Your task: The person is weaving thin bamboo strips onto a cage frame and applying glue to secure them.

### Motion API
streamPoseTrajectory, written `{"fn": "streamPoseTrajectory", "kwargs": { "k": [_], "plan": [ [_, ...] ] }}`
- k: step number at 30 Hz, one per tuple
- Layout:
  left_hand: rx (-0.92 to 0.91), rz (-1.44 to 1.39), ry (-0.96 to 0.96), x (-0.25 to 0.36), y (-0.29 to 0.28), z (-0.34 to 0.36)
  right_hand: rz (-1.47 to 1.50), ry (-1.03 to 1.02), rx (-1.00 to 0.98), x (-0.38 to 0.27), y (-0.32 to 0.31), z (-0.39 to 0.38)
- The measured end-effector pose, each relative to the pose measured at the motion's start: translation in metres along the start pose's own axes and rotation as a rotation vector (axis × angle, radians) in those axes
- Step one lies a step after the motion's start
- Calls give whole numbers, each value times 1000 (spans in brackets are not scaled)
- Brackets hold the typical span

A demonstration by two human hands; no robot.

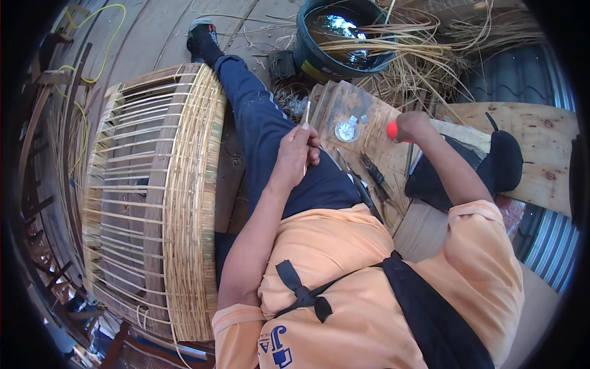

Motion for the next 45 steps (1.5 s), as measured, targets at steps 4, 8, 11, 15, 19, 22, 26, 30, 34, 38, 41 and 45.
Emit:
{"fn": "streamPoseTrajectory", "kwargs": {
  "k": [4, 8, 11, 15, 19, 22, 26, 30, 34, 38, 41, 45],
  "plan": [
    [-16, -125, -22, 0, -11, -3, 417, 40, 87, 33, -17, -25],
    [-36, -137, 10, 6, -9, -5, 1686, -257, 343, 34, -34, -64],
    [-75, -101, 15, 10, -5, -11, 1995, -549, 397, 8, -45, -82],
    [-139, -71, 3, 26, 7, -29, 1848, -611, 517, -25, -79, -111],
    [-140, 238, 551, 74, 40, -40, 1561, -689, 593, -58, -107, -129],
    [-145, 678, 960, 117, 83, -69, 1336, -648, 787, -53, -109, -138],
    [-159, 645, 885, 107, 94, -64, 1463, -733, 782, -50, -91, -123],
    [-178, 682, 842, 106, 96, -68, 1442, -776, 744, -54, -92, -137],
    [-213, 746, 832, 108, 99, -73, 1539, -826, 638, -59, -92, -142],
    [-198, 824, 947, 110, 97, -73, 1421, -775, 666, -64, -99, -152],
    [-213, 802, 916, 110, 97, -75, 1545, -770, 518, -66, -92, -144],
    [-202, 781, 894, 112, 96, -78, 1522, -762, 539, -64, -84, -133]
  ]
}}
Point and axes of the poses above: each hand's wrist, its own z-axis towards the middle knuckle, its own y-axis out of the palm, x = y × z, the point moved 7 cm from there along z, towards the middle knuckle, and after that the axes turned 4 degrees about y, right-handed, at the moved point
